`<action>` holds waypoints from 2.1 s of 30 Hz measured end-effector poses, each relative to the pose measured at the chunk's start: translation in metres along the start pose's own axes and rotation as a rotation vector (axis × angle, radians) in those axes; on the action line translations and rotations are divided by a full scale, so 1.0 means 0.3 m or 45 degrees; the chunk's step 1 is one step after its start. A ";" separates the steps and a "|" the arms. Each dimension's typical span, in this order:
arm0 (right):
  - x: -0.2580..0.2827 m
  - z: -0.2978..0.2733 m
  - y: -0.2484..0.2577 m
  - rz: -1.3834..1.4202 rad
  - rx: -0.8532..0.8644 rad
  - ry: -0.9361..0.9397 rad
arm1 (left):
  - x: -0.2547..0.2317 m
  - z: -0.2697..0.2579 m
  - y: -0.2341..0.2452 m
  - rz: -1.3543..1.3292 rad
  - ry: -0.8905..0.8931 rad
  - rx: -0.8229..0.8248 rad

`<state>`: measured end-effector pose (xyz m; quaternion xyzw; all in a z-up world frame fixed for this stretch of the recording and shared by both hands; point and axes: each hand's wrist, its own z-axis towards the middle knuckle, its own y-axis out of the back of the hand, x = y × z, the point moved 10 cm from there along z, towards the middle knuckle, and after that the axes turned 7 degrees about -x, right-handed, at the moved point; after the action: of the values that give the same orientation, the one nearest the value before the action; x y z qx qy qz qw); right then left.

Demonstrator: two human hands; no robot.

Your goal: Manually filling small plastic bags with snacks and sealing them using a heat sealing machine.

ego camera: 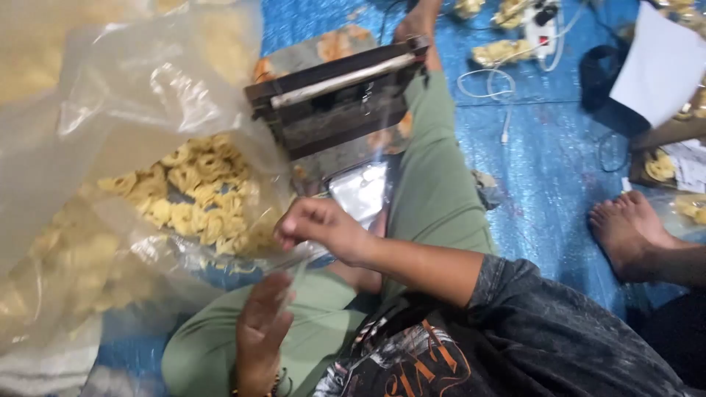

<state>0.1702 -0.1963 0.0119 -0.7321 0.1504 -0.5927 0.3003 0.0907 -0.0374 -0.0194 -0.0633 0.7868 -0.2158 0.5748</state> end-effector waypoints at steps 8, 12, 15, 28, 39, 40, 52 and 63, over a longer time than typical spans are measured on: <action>0.033 -0.066 0.185 0.022 -0.370 -0.034 | 0.035 -0.026 0.213 -0.424 -0.098 -0.451; -0.039 0.005 0.207 -0.277 -0.389 0.035 | -0.061 -0.117 0.332 -0.306 -0.354 -0.499; 0.008 0.084 0.130 -0.564 -0.365 0.315 | -0.075 -0.166 0.401 -0.320 -0.364 -0.617; -0.428 0.998 0.165 -2.080 -0.200 0.381 | 0.082 0.043 0.389 -0.506 -0.216 -0.440; -0.511 0.970 0.087 -2.685 -0.069 0.374 | 0.090 0.037 0.380 -0.519 -0.125 -0.438; -0.562 0.970 0.135 -2.676 0.023 0.204 | 0.092 0.033 0.380 -0.541 -0.109 -0.442; -0.603 0.819 0.097 -2.894 -0.093 1.483 | 0.085 0.047 0.391 -0.442 -0.142 -0.527; -0.687 0.888 0.184 -2.933 -0.027 1.016 | 0.094 0.059 0.383 -0.482 -0.103 -0.475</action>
<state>0.3809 -0.0508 -0.2135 -0.2061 -0.5004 -0.6943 -0.4745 0.1148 0.0512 -0.0960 -0.3229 0.7634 -0.1681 0.5335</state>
